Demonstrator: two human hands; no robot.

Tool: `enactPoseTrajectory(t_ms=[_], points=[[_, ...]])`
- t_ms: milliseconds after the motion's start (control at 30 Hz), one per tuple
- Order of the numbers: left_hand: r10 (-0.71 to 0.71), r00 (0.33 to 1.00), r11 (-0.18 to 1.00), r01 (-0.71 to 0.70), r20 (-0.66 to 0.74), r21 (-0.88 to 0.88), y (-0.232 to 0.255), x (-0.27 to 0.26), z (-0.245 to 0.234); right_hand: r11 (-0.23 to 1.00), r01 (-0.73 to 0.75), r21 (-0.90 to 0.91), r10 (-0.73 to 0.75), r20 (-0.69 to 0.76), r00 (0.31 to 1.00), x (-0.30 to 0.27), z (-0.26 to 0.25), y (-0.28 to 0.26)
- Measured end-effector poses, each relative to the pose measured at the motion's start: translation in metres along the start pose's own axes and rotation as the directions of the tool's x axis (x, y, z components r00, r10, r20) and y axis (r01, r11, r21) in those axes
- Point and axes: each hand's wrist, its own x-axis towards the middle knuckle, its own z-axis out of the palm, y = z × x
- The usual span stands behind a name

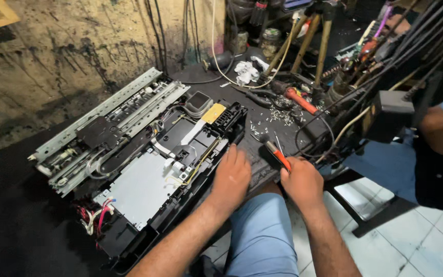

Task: The person uses a screwdriver to work on the internal components of a disassembled printer. They then pick up a green circuit board and place it into the printer's chassis, aligning it with the internal slots.

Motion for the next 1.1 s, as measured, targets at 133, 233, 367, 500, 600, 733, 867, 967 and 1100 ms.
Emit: enactPoseTrajectory(t_ms=[133,233,367,500,600,733,867,967,1100], points=[[-0.039,0.998,0.992,0.034,0.040,0.124,0.004,-0.007,-0.002,0.999,0.039,-0.020,-0.037,0.073,0.997,0.004,-0.011,-0.005],[-0.041,0.995,0.987,0.026,0.091,0.157,0.000,-0.006,-0.011,0.997,0.066,0.048,-0.066,0.012,0.998,0.007,-0.011,-0.003],[0.045,0.956,0.997,-0.063,0.290,0.054,-0.015,-0.027,-0.021,0.975,0.118,0.187,-0.102,-0.095,0.990,0.005,-0.016,-0.012],[0.150,0.937,0.986,-0.165,0.317,0.020,-0.036,-0.049,-0.037,0.973,0.090,0.214,-0.071,-0.093,0.993,0.017,-0.028,-0.038],[0.134,0.900,0.989,-0.146,0.414,-0.003,-0.039,-0.055,-0.053,0.987,0.077,0.139,-0.065,-0.090,0.994,0.036,-0.024,-0.045],[0.065,0.904,0.992,-0.014,0.423,-0.123,-0.029,-0.037,-0.072,0.997,0.026,0.077,-0.019,-0.096,0.995,0.065,-0.027,-0.056],[0.031,0.931,0.929,0.107,0.363,-0.353,-0.012,-0.032,-0.114,1.000,0.009,0.030,-0.006,-0.103,0.995,0.080,-0.029,-0.066],[-0.121,0.964,0.811,0.235,0.239,-0.536,-0.016,-0.049,-0.174,0.997,0.073,-0.033,-0.076,-0.118,0.990,0.097,-0.016,-0.057],[-0.259,0.801,0.776,0.505,0.540,-0.378,-0.091,-0.238,-0.135,0.997,0.045,-0.055,-0.048,-0.047,0.998,0.097,-0.016,-0.053]])
